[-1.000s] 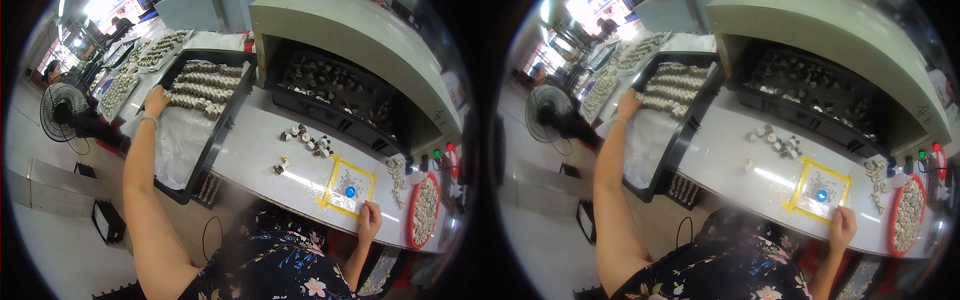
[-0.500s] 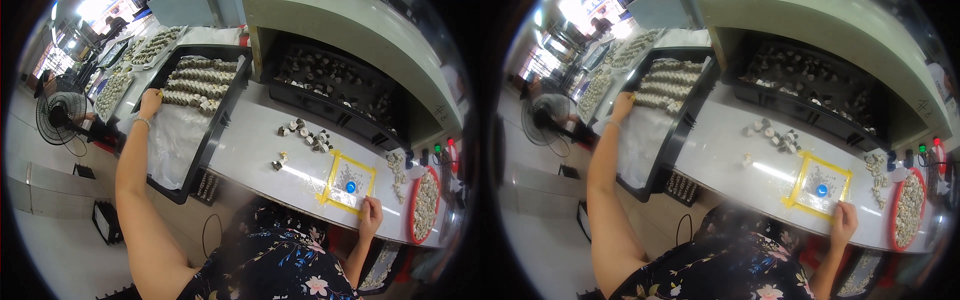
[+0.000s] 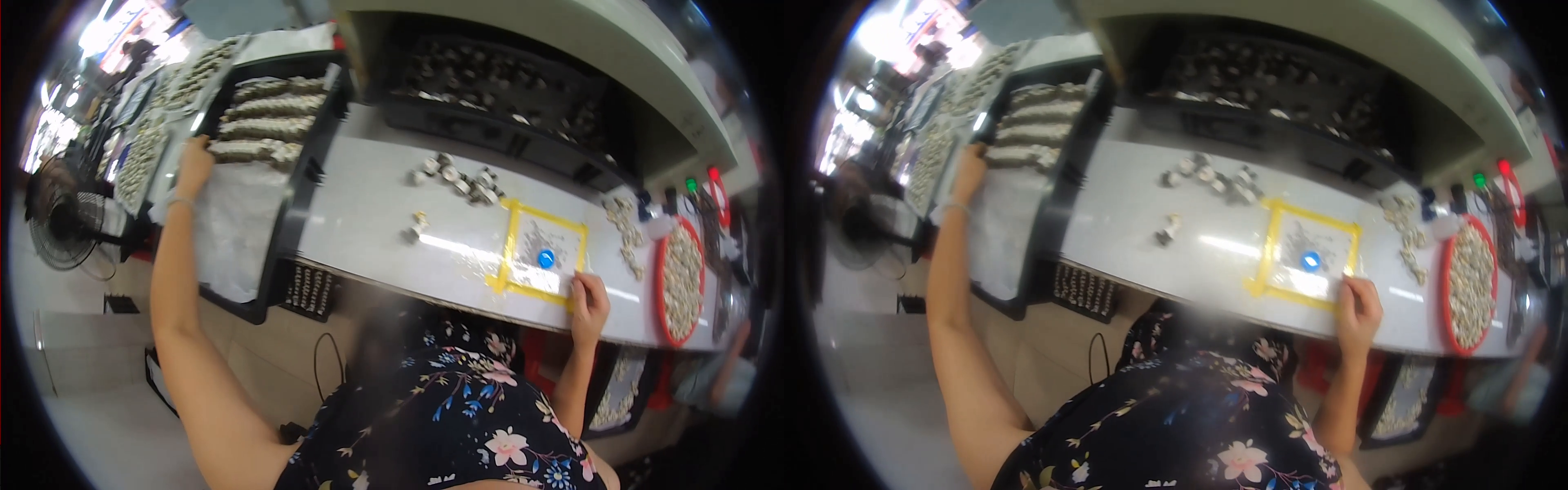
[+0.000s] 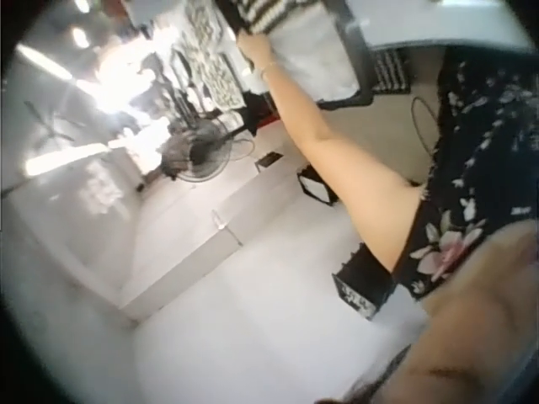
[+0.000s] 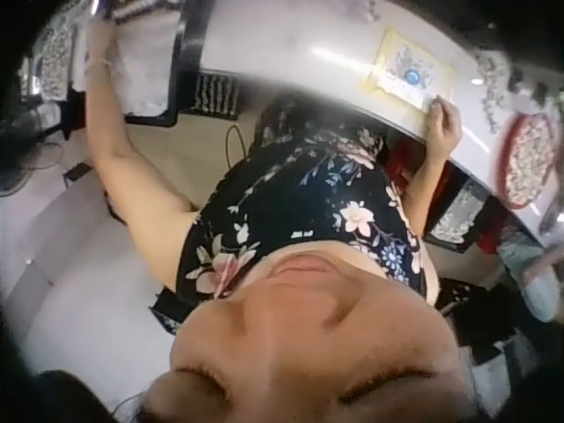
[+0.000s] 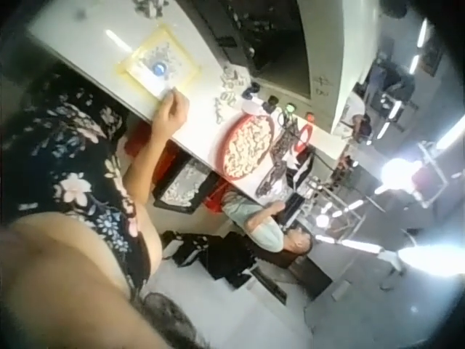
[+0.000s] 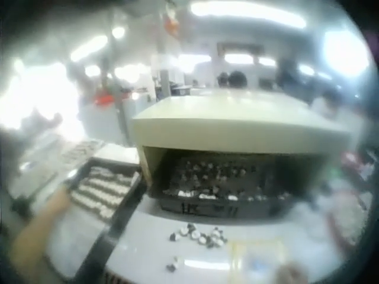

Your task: The person applies adhesive to small figurine parts, attaches them onto figurine bodies by hand, and places the assembled figurines into a tray.

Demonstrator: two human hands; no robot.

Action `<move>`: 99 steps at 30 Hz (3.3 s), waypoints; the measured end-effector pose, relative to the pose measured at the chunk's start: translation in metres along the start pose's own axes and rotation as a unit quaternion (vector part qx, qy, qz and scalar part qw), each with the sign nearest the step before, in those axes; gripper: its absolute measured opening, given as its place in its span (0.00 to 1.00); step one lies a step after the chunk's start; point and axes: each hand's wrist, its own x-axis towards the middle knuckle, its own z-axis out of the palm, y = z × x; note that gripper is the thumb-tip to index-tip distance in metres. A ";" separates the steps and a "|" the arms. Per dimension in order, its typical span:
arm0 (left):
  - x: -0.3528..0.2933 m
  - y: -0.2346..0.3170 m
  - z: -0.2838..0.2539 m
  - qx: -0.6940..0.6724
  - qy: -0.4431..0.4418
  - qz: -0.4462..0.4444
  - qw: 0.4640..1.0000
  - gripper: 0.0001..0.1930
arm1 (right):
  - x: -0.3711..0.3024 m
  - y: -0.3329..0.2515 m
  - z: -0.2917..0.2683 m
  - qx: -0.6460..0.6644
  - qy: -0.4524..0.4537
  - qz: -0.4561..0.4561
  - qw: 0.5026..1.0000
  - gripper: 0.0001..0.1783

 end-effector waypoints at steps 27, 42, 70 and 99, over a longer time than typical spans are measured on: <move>-0.167 0.203 -0.124 -0.455 0.089 0.018 0.886 0.11 | -0.003 0.019 -0.006 -0.022 -0.017 0.019 0.999 0.08; -0.107 0.173 -0.039 -0.441 -0.161 0.073 0.880 0.13 | 0.001 0.010 0.002 -0.094 0.010 0.064 0.993 0.08; -0.107 0.163 -0.036 -0.429 -0.193 0.123 0.874 0.14 | 0.004 -0.006 0.013 -0.150 0.031 0.011 0.988 0.06; -0.140 0.427 -0.014 -0.336 -0.032 0.377 0.863 0.20 | 0.071 0.037 -0.078 -0.419 0.047 -0.004 0.907 0.14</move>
